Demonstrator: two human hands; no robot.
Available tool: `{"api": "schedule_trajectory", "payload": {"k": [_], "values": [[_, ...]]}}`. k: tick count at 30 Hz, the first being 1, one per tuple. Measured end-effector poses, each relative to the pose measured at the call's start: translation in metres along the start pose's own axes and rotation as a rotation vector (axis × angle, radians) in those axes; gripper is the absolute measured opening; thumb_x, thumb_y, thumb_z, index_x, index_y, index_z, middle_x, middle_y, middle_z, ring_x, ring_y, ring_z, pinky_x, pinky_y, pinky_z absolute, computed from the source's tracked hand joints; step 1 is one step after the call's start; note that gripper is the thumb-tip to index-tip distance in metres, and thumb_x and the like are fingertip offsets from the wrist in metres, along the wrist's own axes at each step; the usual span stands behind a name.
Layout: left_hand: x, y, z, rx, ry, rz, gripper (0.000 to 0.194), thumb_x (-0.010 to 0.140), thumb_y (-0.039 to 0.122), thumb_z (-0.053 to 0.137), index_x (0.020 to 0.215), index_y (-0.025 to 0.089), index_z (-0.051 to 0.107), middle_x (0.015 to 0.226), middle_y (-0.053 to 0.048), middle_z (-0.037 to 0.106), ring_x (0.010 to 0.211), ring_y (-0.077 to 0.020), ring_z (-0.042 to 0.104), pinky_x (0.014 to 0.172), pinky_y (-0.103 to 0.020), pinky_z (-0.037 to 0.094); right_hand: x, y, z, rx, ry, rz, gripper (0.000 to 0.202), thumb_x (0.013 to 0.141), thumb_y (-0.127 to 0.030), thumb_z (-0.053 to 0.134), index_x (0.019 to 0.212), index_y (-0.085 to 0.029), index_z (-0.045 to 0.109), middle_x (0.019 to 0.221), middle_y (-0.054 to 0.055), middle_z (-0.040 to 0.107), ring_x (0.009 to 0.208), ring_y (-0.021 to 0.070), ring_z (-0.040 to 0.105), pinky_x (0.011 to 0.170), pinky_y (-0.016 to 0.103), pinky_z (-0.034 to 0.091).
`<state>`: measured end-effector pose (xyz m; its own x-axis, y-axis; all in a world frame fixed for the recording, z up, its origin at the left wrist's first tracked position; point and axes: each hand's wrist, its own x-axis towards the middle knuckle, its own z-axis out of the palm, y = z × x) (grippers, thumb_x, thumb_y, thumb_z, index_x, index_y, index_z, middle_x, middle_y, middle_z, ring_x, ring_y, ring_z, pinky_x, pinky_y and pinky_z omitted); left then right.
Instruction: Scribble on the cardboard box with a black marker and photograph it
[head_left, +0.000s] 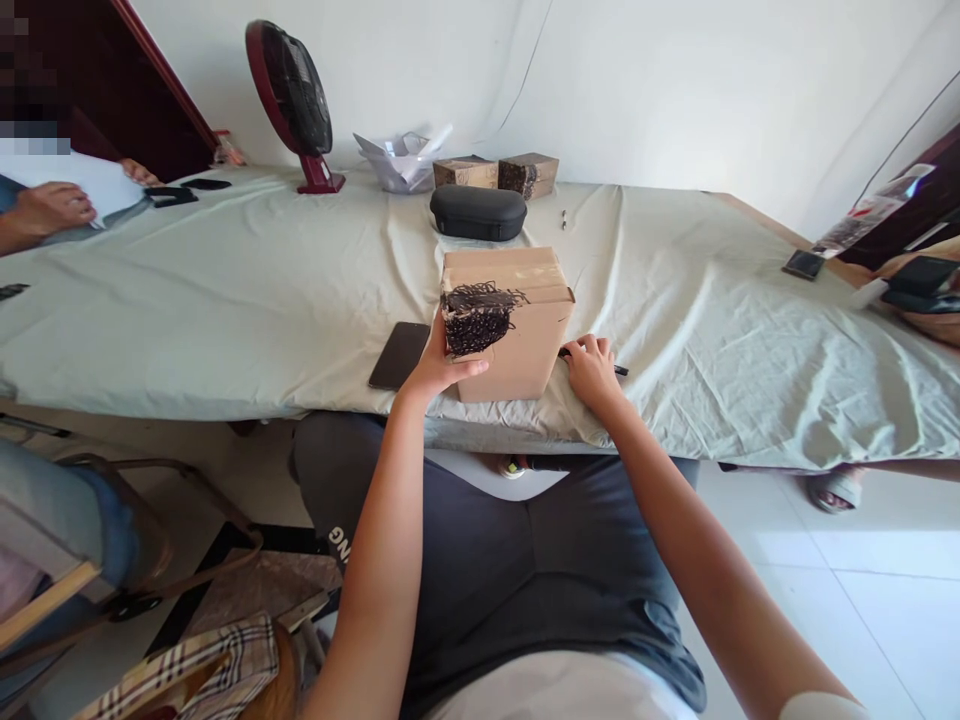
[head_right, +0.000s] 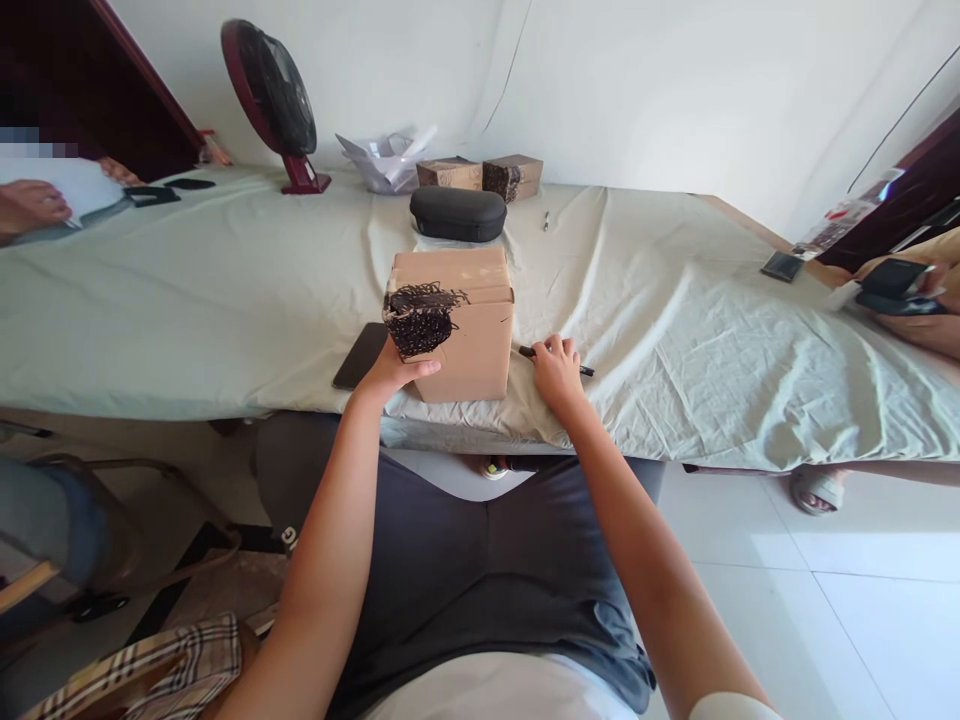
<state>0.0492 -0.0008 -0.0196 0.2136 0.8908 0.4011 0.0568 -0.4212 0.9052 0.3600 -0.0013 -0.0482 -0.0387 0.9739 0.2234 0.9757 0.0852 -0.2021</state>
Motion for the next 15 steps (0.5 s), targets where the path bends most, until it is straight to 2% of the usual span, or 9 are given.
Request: {"api": "schedule_trajectory", "payload": {"k": [3,5,7,9,11,13,15], "values": [[0.001,-0.004,0.0,-0.03,0.016,-0.03,0.128,0.058,0.072,0.096,0.164,0.028,0.04,0.159,-0.019,0.059,0.155,-0.0435,0.051,0.132,-0.06,0.037,0.0,0.0,-0.004,0.07,0.002,0.007,0.052,0.096,-0.016,0.045,0.143,-0.011,0.066,0.158,0.027,0.053,0.155,0.0506,0.032,0.123,0.076,0.027],[0.001,-0.007,0.002,-0.046,0.018,-0.061,0.128,0.057,0.069,0.097,0.164,0.027,0.04,0.163,-0.019,0.056,0.155,-0.044,0.051,0.132,-0.06,0.037,-0.001,-0.003,-0.009,0.299,-0.028,-0.121,0.065,0.093,-0.028,0.053,0.156,-0.015,0.056,0.168,0.023,0.047,0.165,0.0478,0.022,0.13,0.076,0.015],[0.002,-0.01,0.005,-0.052,0.022,-0.074,0.127,0.057,0.067,0.098,0.164,0.027,0.041,0.163,-0.019,0.056,0.155,-0.0437,0.051,0.132,-0.061,0.037,0.0,-0.01,-0.011,0.624,-0.109,-0.279,0.079,0.093,-0.047,0.057,0.166,-0.021,0.043,0.173,0.017,0.044,0.167,0.0415,0.025,0.135,0.067,0.021],[0.002,-0.012,0.005,-0.058,0.026,-0.077,0.122,0.058,0.066,0.098,0.161,0.027,0.045,0.157,-0.019,0.061,0.154,-0.043,0.053,0.131,-0.061,0.039,0.0,-0.019,-0.01,0.874,-0.187,-0.334,0.092,0.09,-0.065,0.061,0.17,-0.028,0.037,0.174,0.013,0.047,0.164,0.0382,0.037,0.132,0.058,0.035],[0.001,-0.013,-0.001,-0.071,-0.029,-0.092,0.116,0.06,0.062,0.099,0.159,0.029,0.049,0.153,-0.017,0.066,0.153,-0.0422,0.054,0.128,-0.06,0.044,0.0,-0.029,-0.004,0.985,-0.19,-0.29,0.107,0.081,-0.076,0.071,0.17,-0.028,0.035,0.172,0.015,0.049,0.159,0.0401,0.045,0.126,0.056,0.044],[0.0,-0.014,-0.015,-0.097,-0.136,-0.112,0.109,0.062,0.06,0.098,0.157,0.029,0.053,0.157,-0.017,0.063,0.156,-0.0421,0.051,0.126,-0.059,0.046,0.0,-0.037,0.002,1.017,-0.149,-0.252,0.122,0.072,-0.081,0.079,0.171,-0.025,0.033,0.172,0.019,0.047,0.156,0.0432,0.047,0.123,0.057,0.048],[-0.002,-0.018,-0.035,-0.081,-0.185,-0.13,0.099,0.067,0.059,0.094,0.154,0.028,0.057,0.164,-0.016,0.058,0.161,-0.0418,0.044,0.131,-0.059,0.039,-0.001,-0.041,0.008,1.025,-0.102,-0.253,0.129,0.07,-0.082,0.081,0.172,-0.023,0.029,0.176,0.02,0.042,0.158,0.0442,0.045,0.126,0.059,0.045]]}}
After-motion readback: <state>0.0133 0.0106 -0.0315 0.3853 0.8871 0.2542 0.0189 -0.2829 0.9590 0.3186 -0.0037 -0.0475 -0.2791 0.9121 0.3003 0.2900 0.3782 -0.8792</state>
